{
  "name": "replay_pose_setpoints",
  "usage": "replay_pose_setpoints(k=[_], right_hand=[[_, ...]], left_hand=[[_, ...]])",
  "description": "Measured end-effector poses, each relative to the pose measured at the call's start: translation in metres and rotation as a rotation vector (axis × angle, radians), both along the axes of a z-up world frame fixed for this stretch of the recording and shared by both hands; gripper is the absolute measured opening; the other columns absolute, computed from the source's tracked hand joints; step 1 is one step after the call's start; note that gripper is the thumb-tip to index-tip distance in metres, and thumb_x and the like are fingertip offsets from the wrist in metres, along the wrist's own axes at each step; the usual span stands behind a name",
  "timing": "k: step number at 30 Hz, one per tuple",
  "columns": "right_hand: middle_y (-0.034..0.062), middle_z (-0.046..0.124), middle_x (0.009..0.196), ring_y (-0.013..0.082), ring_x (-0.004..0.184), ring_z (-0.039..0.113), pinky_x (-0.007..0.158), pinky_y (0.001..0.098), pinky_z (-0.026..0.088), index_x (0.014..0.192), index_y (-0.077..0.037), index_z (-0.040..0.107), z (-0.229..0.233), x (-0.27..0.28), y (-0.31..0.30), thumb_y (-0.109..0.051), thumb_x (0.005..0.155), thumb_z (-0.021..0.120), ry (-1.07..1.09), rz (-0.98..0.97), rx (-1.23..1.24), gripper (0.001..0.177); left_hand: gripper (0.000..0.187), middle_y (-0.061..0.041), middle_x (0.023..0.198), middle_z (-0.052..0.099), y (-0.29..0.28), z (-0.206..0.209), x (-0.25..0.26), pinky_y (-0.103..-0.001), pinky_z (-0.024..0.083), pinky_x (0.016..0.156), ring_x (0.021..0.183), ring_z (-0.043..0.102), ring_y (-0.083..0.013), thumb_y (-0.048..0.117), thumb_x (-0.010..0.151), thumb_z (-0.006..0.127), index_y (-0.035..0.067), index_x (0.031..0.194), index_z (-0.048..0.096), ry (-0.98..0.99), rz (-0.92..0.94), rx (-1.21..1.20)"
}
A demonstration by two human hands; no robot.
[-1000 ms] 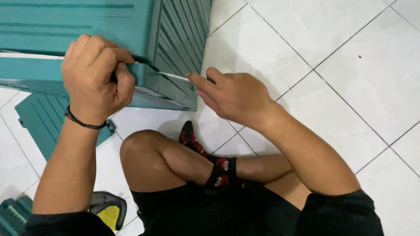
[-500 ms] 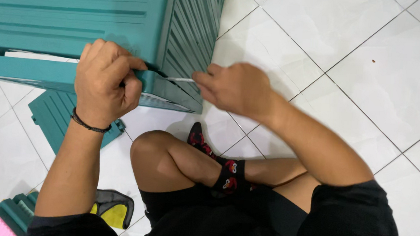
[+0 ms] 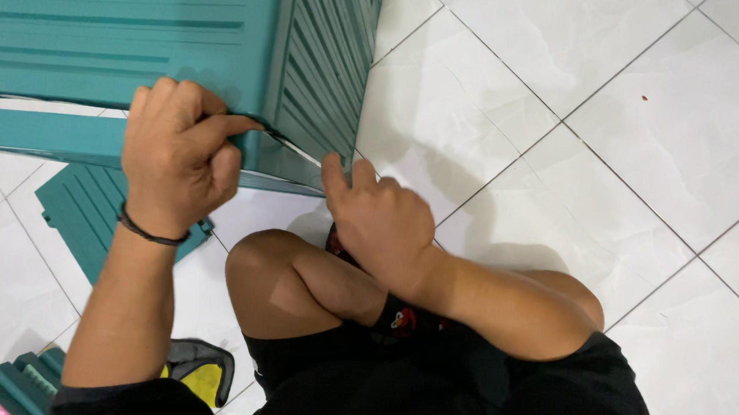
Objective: The person sits on the floor and uses a screwdriver to pry apart the interlocking tabs of a teal plastic storage unit. They remove several side panels and lids one by one, placing them on the floor beside the main frame.
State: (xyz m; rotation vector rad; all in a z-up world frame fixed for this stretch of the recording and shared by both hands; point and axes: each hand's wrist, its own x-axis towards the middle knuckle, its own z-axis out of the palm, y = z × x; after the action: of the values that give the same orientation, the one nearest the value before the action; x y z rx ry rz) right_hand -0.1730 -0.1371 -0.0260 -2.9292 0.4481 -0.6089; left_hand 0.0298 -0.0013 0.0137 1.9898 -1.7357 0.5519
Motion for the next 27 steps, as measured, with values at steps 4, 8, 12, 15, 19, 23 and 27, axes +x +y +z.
replay_pose_setpoints(k=[4, 8, 12, 15, 19, 23, 27], right_hand=[[0.0085, 0.069, 0.081, 0.03, 0.054, 0.067, 0.042, 0.0428, 0.052, 0.113, -0.017, 0.071, -0.014, 0.012, -0.069, -0.031, 0.096, 0.063, 0.14, 0.253, 0.085, 0.024], [0.0046, 0.07, 0.078, 0.0293, 0.055, 0.067, 0.046, 0.0418, 0.053, 0.109, -0.019, 0.076, -0.037, 0.018, -0.089, -0.031, 0.097, 0.062, 0.17, 0.292, 0.066, 0.022], [0.0006, 0.069, 0.077, 0.0271, 0.053, 0.064, 0.047, 0.0382, 0.052, 0.106, -0.02, 0.078, -0.055, 0.014, -0.086, -0.031, 0.096, 0.065, 0.022, 0.324, 0.111, 0.02], [0.0005, 0.067, 0.075, 0.0238, 0.051, 0.061, 0.046, 0.036, 0.05, 0.11, -0.019, 0.077, -0.057, 0.01, -0.091, -0.029, 0.097, 0.066, -0.041, 0.352, 0.137, 0.02], [0.0, 0.068, 0.075, 0.0237, 0.049, 0.059, 0.042, 0.0358, 0.048, 0.108, -0.018, 0.078, -0.049, 0.02, -0.091, -0.027, 0.098, 0.067, -0.034, 0.379, 0.139, 0.018], [0.0008, 0.069, 0.076, 0.0246, 0.05, 0.062, 0.043, 0.0364, 0.049, 0.107, -0.017, 0.078, -0.034, 0.028, -0.092, -0.026, 0.097, 0.066, -0.017, 0.428, 0.171, 0.018], [0.0034, 0.073, 0.078, 0.0281, 0.055, 0.066, 0.047, 0.0399, 0.053, 0.105, -0.017, 0.078, -0.017, 0.034, -0.098, -0.026, 0.096, 0.064, 0.035, 0.466, 0.177, 0.019]], left_hand=[[0.017, -0.002, 0.089, 0.057, 0.002, 0.004, 0.006, -0.036, 0.037, 0.075, 0.083, 0.049, -0.0236, 0.0, 0.078, 0.066, 0.01, 0.088, 0.075, 0.01, -0.008, 0.027], [0.017, -0.001, 0.088, 0.057, 0.003, 0.004, 0.009, -0.036, 0.038, 0.074, 0.082, 0.05, -0.0234, -0.001, 0.078, 0.065, 0.01, 0.087, 0.075, 0.013, -0.009, 0.019], [0.019, -0.001, 0.087, 0.056, 0.006, 0.001, 0.01, -0.036, 0.038, 0.075, 0.083, 0.049, -0.0235, -0.001, 0.077, 0.065, 0.011, 0.088, 0.076, 0.023, -0.007, 0.035], [0.018, -0.001, 0.087, 0.056, 0.007, 0.0, 0.011, -0.035, 0.037, 0.074, 0.082, 0.048, -0.0234, 0.0, 0.077, 0.067, 0.011, 0.088, 0.076, 0.03, -0.002, 0.054], [0.018, -0.001, 0.087, 0.056, 0.007, 0.001, 0.011, -0.035, 0.036, 0.074, 0.082, 0.047, -0.0229, 0.0, 0.077, 0.066, 0.011, 0.087, 0.076, 0.032, 0.002, 0.05], [0.019, -0.001, 0.087, 0.056, 0.004, 0.001, 0.01, -0.035, 0.036, 0.074, 0.082, 0.047, -0.0225, -0.001, 0.077, 0.065, 0.011, 0.086, 0.076, 0.047, -0.004, 0.042], [0.019, -0.001, 0.087, 0.055, 0.004, 0.002, 0.009, -0.035, 0.036, 0.074, 0.082, 0.047, -0.0227, 0.0, 0.078, 0.065, 0.012, 0.088, 0.076, 0.047, -0.013, 0.042]])
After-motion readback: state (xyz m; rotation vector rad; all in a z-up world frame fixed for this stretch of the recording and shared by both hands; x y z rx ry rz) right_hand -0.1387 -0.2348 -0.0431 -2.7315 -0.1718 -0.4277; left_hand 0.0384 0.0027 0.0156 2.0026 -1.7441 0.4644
